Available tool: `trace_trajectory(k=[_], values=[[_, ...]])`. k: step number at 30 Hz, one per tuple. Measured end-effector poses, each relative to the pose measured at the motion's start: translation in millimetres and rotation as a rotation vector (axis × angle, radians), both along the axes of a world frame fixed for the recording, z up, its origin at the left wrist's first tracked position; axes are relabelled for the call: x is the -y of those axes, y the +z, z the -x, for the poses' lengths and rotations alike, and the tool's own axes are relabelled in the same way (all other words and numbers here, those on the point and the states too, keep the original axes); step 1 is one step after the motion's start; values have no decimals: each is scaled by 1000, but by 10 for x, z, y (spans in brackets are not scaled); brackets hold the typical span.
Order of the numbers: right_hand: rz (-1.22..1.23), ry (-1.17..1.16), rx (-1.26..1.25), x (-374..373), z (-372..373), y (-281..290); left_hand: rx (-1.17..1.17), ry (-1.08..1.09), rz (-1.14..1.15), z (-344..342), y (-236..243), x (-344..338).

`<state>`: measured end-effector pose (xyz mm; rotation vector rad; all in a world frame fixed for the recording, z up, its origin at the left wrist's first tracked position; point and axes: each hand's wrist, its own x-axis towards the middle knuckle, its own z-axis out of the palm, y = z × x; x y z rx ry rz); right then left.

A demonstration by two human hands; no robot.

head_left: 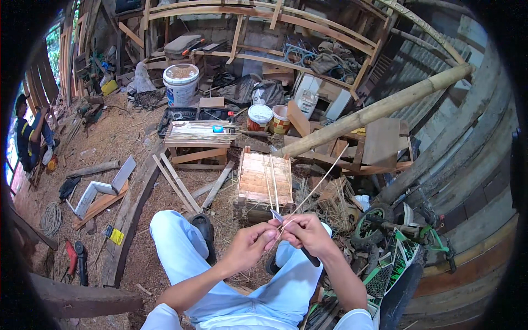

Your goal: Trimming and preparing thin strips of bamboo using a small knife in a workshop.

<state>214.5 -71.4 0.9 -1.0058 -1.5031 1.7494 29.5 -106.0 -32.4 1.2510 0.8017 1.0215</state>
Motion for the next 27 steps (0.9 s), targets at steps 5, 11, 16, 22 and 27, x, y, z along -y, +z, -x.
trace_trajectory(k=[5, 11, 16, 22, 27], values=[[18, -69, 23, -5, 38, 82, 137, -58, 122, 7, -7, -4], [-53, -311, -27, -309, -368, 197, 140, -140, 136, 137, -136, 131], [10, -347, -70, -398, -620, 294, 82, -180, 247, 244, -199, 133], [81, -3, -57, -17, -64, 66, 78, -114, 81, 43, -135, -11], [26, -60, 11, -40, -102, 104, 34, -49, 65, 12, -15, 55]])
